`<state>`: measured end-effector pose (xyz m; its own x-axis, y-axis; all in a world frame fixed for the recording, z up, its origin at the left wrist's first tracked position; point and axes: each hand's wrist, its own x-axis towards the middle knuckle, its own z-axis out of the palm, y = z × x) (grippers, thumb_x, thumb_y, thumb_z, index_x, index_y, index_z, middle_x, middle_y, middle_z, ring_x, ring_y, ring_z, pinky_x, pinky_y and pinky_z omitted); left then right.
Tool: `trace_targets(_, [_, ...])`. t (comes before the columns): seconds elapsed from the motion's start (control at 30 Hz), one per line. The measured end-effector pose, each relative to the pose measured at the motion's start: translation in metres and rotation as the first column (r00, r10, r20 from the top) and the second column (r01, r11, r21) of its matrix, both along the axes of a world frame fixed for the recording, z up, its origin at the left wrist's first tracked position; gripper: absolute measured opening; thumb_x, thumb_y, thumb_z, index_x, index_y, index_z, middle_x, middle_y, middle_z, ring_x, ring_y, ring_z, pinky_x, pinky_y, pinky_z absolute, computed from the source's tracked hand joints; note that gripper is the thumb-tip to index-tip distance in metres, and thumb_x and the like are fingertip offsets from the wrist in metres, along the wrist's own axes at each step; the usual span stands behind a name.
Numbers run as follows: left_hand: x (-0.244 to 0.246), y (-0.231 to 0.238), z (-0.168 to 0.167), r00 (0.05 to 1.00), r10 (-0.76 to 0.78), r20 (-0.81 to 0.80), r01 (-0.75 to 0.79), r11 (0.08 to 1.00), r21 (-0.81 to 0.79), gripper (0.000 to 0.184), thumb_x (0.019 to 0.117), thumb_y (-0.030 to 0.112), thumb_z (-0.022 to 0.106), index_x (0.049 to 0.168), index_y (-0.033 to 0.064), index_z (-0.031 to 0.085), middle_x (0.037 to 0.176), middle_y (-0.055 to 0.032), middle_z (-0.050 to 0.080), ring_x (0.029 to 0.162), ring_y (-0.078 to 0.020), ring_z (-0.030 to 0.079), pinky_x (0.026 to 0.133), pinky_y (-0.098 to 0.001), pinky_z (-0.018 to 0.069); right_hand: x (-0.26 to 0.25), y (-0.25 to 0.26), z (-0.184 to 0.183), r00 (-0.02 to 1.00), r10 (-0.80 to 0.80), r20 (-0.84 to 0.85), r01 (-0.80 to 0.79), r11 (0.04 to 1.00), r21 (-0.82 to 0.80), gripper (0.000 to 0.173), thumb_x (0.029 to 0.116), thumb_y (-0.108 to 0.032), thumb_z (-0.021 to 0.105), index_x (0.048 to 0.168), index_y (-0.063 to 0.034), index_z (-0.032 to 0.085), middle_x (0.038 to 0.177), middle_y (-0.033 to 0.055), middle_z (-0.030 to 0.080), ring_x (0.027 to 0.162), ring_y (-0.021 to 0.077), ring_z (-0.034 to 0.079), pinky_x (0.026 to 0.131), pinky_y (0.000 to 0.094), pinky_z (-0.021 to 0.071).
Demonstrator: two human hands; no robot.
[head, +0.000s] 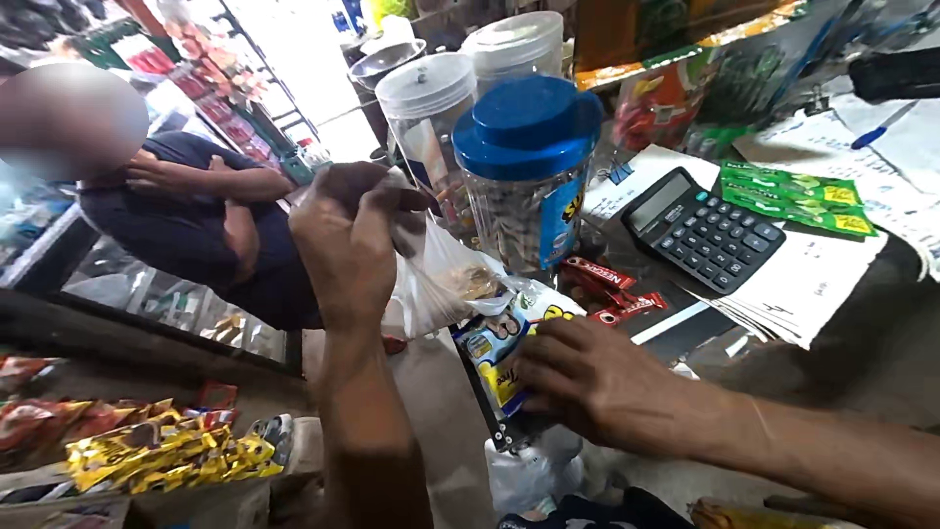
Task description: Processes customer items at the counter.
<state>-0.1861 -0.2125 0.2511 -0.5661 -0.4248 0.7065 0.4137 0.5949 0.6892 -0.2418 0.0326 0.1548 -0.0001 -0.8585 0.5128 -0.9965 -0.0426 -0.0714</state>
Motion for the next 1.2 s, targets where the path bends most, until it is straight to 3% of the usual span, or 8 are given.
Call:
trace_targets(0.17, [-0.006, -0.002, 0.011, 1.000, -0.011, 0.002, 0.011, 0.999, -0.049, 0.008, 0.1024, 0.007, 0.054, 0.105, 0.0069, 0.061, 0.080, 0.0042, 0.075, 0.059, -0.0064, 0.068, 0.051, -0.0225, 0.0560, -0.002, -0.012, -0.006, 0.998, -0.044, -0.045, 0.053, 0.976, 0.212, 0.053, 0.1021, -0.048, 0.053, 0.132, -0.0057, 0.061, 0.131, 0.0222, 0.062, 0.111, 0.0427, 0.063, 0.085, 0.0540, 0.0532])
trace_targets(0.27, [-0.010, -0.001, 0.016, 0.998, -0.051, -0.023, 0.049, 0.996, -0.078, 0.008, 0.1011, 0.005, 0.054, 0.105, 0.0073, 0.061, 0.080, 0.0056, 0.074, 0.061, -0.0053, 0.068, 0.054, -0.0216, 0.0568, 0.000, -0.017, 0.002, 0.985, 0.023, -0.172, 0.023, 0.966, 0.257, 0.037, 0.1049, -0.022, 0.052, 0.132, 0.0024, 0.059, 0.125, 0.0284, 0.063, 0.108, 0.0456, 0.065, 0.085, 0.0531, 0.0556])
trace_targets(0.37, [-0.013, 0.004, 0.015, 0.997, -0.080, -0.007, 0.079, 0.994, -0.078, 0.007, 0.1017, 0.006, 0.056, 0.106, 0.0079, 0.061, 0.081, 0.0052, 0.074, 0.060, -0.0048, 0.067, 0.051, -0.0204, 0.0559, 0.005, -0.021, 0.000, 0.918, 0.023, -0.395, 0.067, 0.975, 0.213, 0.030, 0.1005, 0.001, 0.046, 0.127, 0.0093, 0.059, 0.112, 0.0271, 0.067, 0.097, 0.0408, 0.067, 0.078, 0.0479, 0.0571])
trace_targets(0.53, [-0.022, 0.006, 0.004, 0.985, -0.172, 0.012, 0.173, 0.983, -0.062, 0.011, 0.1017, 0.005, 0.055, 0.111, 0.0067, 0.062, 0.085, 0.0033, 0.074, 0.063, -0.0054, 0.068, 0.052, -0.0194, 0.0559, 0.007, -0.029, -0.011, 0.911, -0.044, -0.410, 0.087, 0.992, 0.087, 0.029, 0.1004, 0.000, 0.046, 0.120, 0.0093, 0.064, 0.107, 0.0241, 0.069, 0.091, 0.0365, 0.070, 0.069, 0.0444, 0.0571])
trace_targets(0.73, [-0.026, 0.018, -0.001, 0.977, -0.210, 0.045, 0.213, 0.975, -0.067, 0.013, 0.1010, 0.005, 0.057, 0.113, 0.0080, 0.063, 0.088, 0.0030, 0.073, 0.063, -0.0039, 0.066, 0.051, -0.0173, 0.0543, 0.002, -0.016, -0.016, 0.949, -0.016, -0.314, 0.001, 0.999, -0.049, 0.021, 0.1001, -0.004, 0.048, 0.099, 0.0005, 0.068, 0.098, 0.0184, 0.069, 0.079, 0.0313, 0.068, 0.060, 0.0401, 0.0544])
trace_targets(0.9, [-0.031, 0.021, -0.008, 0.974, -0.225, 0.023, 0.226, 0.972, -0.063, 0.013, 0.1012, 0.002, 0.056, 0.112, 0.0053, 0.062, 0.088, 0.0019, 0.073, 0.064, -0.0043, 0.067, 0.052, -0.0175, 0.0551, 0.006, -0.018, -0.012, 0.965, -0.029, -0.262, 0.056, 0.994, 0.093, 0.034, 0.1011, -0.006, 0.049, 0.131, 0.0021, 0.062, 0.113, 0.0232, 0.066, 0.090, 0.0361, 0.068, 0.064, 0.0421, 0.0552])
trace_targets(1.07, [-0.032, 0.022, -0.007, 0.970, -0.242, 0.019, 0.242, 0.969, -0.042, 0.013, 0.1012, 0.002, 0.055, 0.112, 0.0048, 0.062, 0.088, 0.0008, 0.073, 0.064, -0.0058, 0.067, 0.052, -0.0185, 0.0555, 0.016, -0.032, -0.005, 0.909, -0.011, -0.416, 0.071, 0.989, 0.130, 0.022, 0.0985, -0.002, 0.049, 0.093, 0.0070, 0.068, 0.089, 0.0216, 0.063, 0.076, 0.0347, 0.066, 0.053, 0.0402, 0.0518])
trace_targets(1.2, [-0.029, 0.021, -0.007, 0.978, -0.209, 0.011, 0.209, 0.977, -0.040, 0.012, 0.0999, 0.000, 0.057, 0.110, 0.0043, 0.062, 0.087, 0.0008, 0.074, 0.063, -0.0057, 0.068, 0.052, -0.0190, 0.0561, 0.010, -0.031, -0.012, 0.933, 0.019, -0.360, -0.010, 1.000, 0.026, 0.021, 0.0985, -0.004, 0.049, 0.090, 0.0038, 0.067, 0.084, 0.0180, 0.062, 0.074, 0.0332, 0.065, 0.055, 0.0407, 0.0526])
